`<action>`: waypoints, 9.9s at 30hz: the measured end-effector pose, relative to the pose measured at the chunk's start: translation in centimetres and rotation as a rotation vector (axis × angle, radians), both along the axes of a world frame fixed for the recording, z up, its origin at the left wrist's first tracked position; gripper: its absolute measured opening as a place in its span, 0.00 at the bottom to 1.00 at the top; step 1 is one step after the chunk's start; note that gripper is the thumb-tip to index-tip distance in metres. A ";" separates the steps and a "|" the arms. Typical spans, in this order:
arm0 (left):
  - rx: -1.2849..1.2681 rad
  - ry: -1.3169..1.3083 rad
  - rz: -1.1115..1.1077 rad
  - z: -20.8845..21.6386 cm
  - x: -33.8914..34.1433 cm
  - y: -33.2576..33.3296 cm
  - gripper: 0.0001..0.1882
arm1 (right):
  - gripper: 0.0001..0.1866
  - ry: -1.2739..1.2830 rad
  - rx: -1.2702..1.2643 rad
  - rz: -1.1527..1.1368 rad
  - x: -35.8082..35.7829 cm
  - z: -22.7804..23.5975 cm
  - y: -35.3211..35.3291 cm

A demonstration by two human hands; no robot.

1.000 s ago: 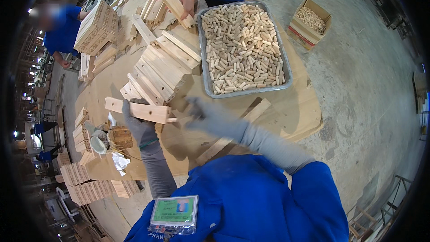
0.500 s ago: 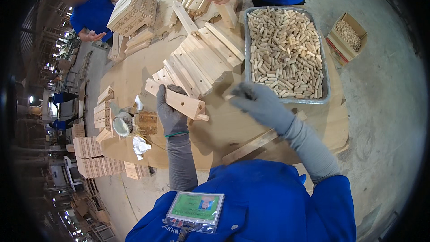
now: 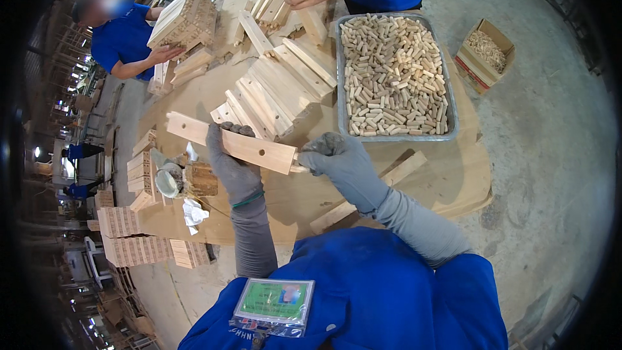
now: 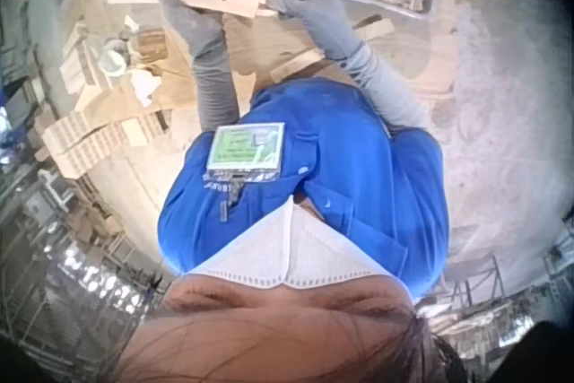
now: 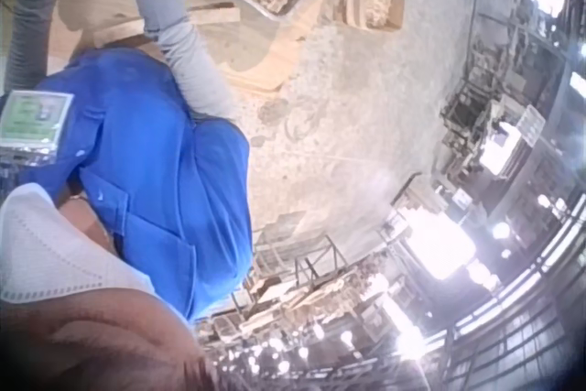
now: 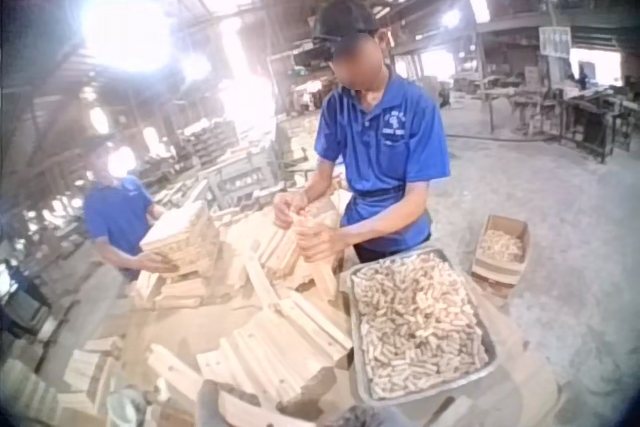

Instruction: The person inserts cylindrical wooden dowels into pre-drilled holes on small wooden planks using a wooden mallet to tap them in. They repeatedly pick up planks, insert dowels, and tap them into place while working at a table with other workers nearby.

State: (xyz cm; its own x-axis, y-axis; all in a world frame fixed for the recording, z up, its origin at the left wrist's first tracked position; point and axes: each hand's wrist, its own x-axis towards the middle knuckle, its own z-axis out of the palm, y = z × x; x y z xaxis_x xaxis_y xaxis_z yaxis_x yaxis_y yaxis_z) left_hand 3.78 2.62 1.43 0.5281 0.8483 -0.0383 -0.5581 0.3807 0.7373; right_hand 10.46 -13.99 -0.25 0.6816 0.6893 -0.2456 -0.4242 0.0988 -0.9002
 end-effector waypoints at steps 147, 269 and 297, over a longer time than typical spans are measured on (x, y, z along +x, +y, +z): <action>0.732 0.978 -0.799 -6.4 -9.1 -1.7 0.17 | 0.08 -1.272 -0.745 0.392 13.0 -13.5 0.6; 0.184 0.080 0.142 -0.1 1.3 2.1 0.14 | 0.11 0.199 0.089 0.021 -2.8 2.7 -0.9; -0.012 0.172 -0.035 -2.0 1.0 2.9 0.12 | 0.25 -1.109 -0.201 0.114 -1.8 -2.3 -2.0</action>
State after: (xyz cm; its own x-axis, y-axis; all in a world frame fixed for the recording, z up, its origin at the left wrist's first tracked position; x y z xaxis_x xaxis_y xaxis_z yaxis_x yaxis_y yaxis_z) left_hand 4.73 5.56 -0.56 0.5420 0.8286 -0.1405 -0.4103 0.4068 0.8162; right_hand 8.69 -15.96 -2.51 0.5275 0.7777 0.3420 0.6207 -0.0780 -0.7801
